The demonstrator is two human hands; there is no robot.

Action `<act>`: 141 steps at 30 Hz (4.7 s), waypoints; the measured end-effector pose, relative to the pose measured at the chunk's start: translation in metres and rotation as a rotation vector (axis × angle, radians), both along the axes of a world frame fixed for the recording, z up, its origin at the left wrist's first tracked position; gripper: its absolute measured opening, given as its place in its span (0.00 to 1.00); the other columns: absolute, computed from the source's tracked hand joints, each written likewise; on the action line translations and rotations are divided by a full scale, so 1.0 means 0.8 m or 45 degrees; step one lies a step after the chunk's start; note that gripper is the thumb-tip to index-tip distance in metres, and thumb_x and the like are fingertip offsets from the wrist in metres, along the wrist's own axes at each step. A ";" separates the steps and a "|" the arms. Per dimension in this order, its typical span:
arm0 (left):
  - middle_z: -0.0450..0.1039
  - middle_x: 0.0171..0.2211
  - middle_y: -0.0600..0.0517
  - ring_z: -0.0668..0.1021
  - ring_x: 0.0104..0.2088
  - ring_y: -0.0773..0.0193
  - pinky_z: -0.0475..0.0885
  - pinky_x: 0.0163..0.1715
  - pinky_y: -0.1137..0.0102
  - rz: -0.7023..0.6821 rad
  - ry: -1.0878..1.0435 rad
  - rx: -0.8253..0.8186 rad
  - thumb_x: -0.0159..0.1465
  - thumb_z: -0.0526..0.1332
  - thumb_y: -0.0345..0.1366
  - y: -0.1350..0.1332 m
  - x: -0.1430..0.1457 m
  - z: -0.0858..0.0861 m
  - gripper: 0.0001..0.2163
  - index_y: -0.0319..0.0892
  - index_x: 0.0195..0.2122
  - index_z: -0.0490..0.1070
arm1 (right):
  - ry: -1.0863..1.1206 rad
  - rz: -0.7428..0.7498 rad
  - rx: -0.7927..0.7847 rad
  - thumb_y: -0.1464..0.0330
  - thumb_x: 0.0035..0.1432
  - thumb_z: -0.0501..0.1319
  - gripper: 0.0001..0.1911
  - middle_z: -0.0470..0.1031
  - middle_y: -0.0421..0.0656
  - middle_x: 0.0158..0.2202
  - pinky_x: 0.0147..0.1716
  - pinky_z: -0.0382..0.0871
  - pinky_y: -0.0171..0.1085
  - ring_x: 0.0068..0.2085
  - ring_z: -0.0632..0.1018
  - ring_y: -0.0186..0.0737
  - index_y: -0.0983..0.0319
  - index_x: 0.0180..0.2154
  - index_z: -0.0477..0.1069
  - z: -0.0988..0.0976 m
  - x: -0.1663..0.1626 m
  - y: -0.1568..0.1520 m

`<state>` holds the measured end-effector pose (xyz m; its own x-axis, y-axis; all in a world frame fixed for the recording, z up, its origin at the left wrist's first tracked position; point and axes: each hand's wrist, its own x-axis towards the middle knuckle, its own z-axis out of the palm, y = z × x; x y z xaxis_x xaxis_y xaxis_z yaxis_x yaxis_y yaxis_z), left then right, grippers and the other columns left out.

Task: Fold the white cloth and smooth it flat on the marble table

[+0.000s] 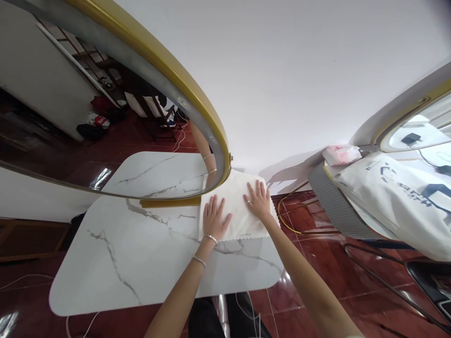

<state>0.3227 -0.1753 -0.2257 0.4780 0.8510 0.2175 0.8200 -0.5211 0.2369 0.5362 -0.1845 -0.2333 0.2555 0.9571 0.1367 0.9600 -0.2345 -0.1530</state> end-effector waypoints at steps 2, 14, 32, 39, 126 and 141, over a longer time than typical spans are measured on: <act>0.47 0.68 0.43 0.52 0.68 0.51 0.51 0.64 0.53 -0.006 0.007 0.003 0.66 0.53 0.46 -0.010 -0.005 0.000 0.28 0.44 0.66 0.54 | -0.013 0.020 -0.003 0.56 0.68 0.45 0.29 0.44 0.53 0.69 0.62 0.47 0.55 0.68 0.46 0.54 0.59 0.66 0.51 -0.001 -0.004 -0.022; 0.46 0.69 0.45 0.52 0.68 0.51 0.51 0.63 0.55 -0.009 0.129 0.085 0.66 0.55 0.44 -0.183 -0.078 0.009 0.30 0.44 0.67 0.50 | -0.053 0.092 0.104 0.57 0.66 0.47 0.35 0.36 0.47 0.70 0.62 0.46 0.56 0.68 0.47 0.55 0.54 0.69 0.34 -0.005 -0.086 -0.239; 0.50 0.67 0.42 0.54 0.67 0.50 0.55 0.63 0.52 0.000 0.010 0.068 0.66 0.54 0.46 -0.064 -0.043 -0.008 0.28 0.44 0.66 0.54 | -0.082 0.064 0.107 0.58 0.67 0.46 0.31 0.40 0.48 0.70 0.63 0.45 0.54 0.69 0.44 0.50 0.57 0.68 0.42 -0.016 -0.048 -0.112; 0.49 0.68 0.46 0.54 0.67 0.52 0.56 0.63 0.55 0.020 0.070 0.126 0.66 0.54 0.45 -0.143 -0.107 -0.005 0.29 0.46 0.67 0.51 | -0.032 0.162 0.198 0.58 0.66 0.48 0.36 0.34 0.48 0.70 0.63 0.47 0.55 0.69 0.44 0.54 0.55 0.69 0.33 -0.021 -0.104 -0.188; 0.49 0.68 0.43 0.51 0.68 0.55 0.49 0.66 0.57 -0.695 0.066 -0.117 0.67 0.50 0.44 0.114 -0.250 -0.004 0.31 0.35 0.68 0.45 | 0.148 0.312 0.057 0.57 0.65 0.49 0.36 0.44 0.48 0.69 0.63 0.43 0.56 0.68 0.48 0.54 0.60 0.68 0.39 0.013 -0.501 -0.104; 0.47 0.68 0.42 0.52 0.68 0.50 0.50 0.63 0.46 0.249 -0.055 -0.035 0.68 0.50 0.42 0.086 -0.426 -0.007 0.24 0.46 0.66 0.54 | 0.144 0.290 0.214 0.62 0.67 0.49 0.35 0.51 0.48 0.68 0.60 0.57 0.48 0.68 0.52 0.47 0.63 0.69 0.37 0.019 -0.494 -0.053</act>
